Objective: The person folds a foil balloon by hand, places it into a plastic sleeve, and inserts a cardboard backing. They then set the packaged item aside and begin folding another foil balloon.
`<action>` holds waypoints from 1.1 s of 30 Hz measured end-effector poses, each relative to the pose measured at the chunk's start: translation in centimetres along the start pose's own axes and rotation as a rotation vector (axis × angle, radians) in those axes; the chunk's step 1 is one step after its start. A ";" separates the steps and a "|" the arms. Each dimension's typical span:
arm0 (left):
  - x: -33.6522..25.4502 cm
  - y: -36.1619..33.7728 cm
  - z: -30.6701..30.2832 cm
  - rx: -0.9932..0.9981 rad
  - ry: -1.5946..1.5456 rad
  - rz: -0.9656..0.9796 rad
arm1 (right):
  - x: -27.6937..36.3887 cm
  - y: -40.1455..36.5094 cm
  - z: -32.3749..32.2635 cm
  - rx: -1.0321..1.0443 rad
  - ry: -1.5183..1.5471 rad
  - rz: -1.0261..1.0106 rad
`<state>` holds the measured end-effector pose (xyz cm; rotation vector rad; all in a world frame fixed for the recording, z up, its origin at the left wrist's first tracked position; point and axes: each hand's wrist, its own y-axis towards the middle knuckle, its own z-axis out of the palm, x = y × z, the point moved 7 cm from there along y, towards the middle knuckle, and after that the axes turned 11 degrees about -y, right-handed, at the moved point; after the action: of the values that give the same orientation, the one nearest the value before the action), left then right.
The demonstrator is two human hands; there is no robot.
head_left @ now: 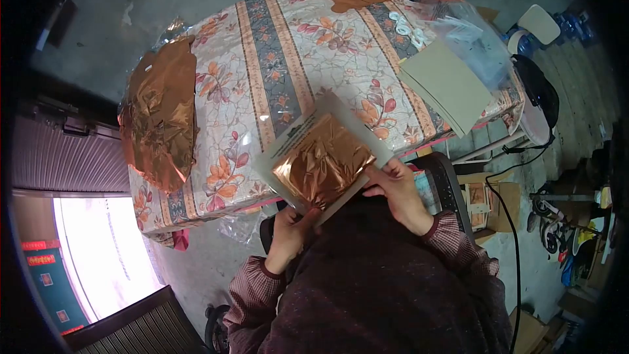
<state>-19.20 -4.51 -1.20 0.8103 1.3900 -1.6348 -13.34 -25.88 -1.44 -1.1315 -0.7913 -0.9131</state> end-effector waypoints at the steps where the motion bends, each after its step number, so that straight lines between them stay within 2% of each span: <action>1: -0.2 -0.1 0.1 0.045 0.038 -0.042 | 0.5 0.2 -0.5 -0.028 -0.042 -0.032; 3: 0.1 -0.1 0.1 0.065 0.068 -0.051 | 0.5 0.5 -0.6 -0.064 0.002 -0.056; 6: -0.5 0.0 0.2 -0.006 -0.110 -0.052 | 0.4 0.8 -1.0 -0.102 0.001 -0.069; 8: -0.3 0.3 0.0 0.052 -0.148 -0.033 | -0.3 1.2 -1.0 -0.024 0.021 0.008; 12: 0.3 0.6 -0.5 0.097 -0.159 -0.054 | -0.3 0.4 -2.2 -0.045 -0.017 0.025; 14: -0.2 0.2 -0.1 0.114 -0.140 -0.121 | 0.5 -0.2 -4.2 -0.223 0.009 -0.150; 15: -0.1 0.1 -0.3 0.110 -0.137 -0.126 | 0.7 -0.5 -4.4 -0.222 0.013 -0.145; 17: 0.4 -0.2 -0.2 0.134 -0.232 -0.206 | 0.9 -0.8 -4.2 -0.129 -0.058 -0.031; 18: 0.4 -0.3 -0.1 0.133 -0.227 -0.205 | 0.5 -0.8 -4.0 -0.069 0.006 0.008; 20: 0.1 -0.2 -0.5 0.007 -0.323 -0.132 | -0.3 -1.0 -4.3 -0.053 -0.009 0.035; 22: 0.3 -0.2 -0.6 -0.037 -0.346 -0.104 | -1.0 -1.1 -4.9 -0.028 -0.026 0.066; 24: 0.8 -0.3 -1.1 -0.086 -0.374 -0.076 | -1.1 -1.3 -4.7 0.096 -0.023 0.086; 25: 1.1 -0.3 -1.1 -0.078 -0.403 -0.073 | -0.6 -1.4 -4.5 0.103 -0.024 0.086; 27: 1.4 -0.4 -1.1 -0.074 -0.435 -0.066 | 0.9 -2.0 -3.1 0.229 0.224 0.077; 28: 1.6 -0.5 -1.0 -0.083 -0.456 -0.068 | 0.5 -1.8 -3.3 0.234 0.222 0.081; 30: 1.5 -0.6 -1.0 -0.098 -0.480 -0.075 | -0.2 -1.1 -3.7 0.249 -0.020 -0.013; 33: 1.6 -0.8 -0.8 -0.052 -0.524 -0.132 | -0.5 -0.6 -3.7 0.256 0.041 -0.062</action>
<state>-20.68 -3.93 -2.34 0.2303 1.1179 -1.7417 -13.84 -29.49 -2.55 -0.8665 -0.8863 -0.8559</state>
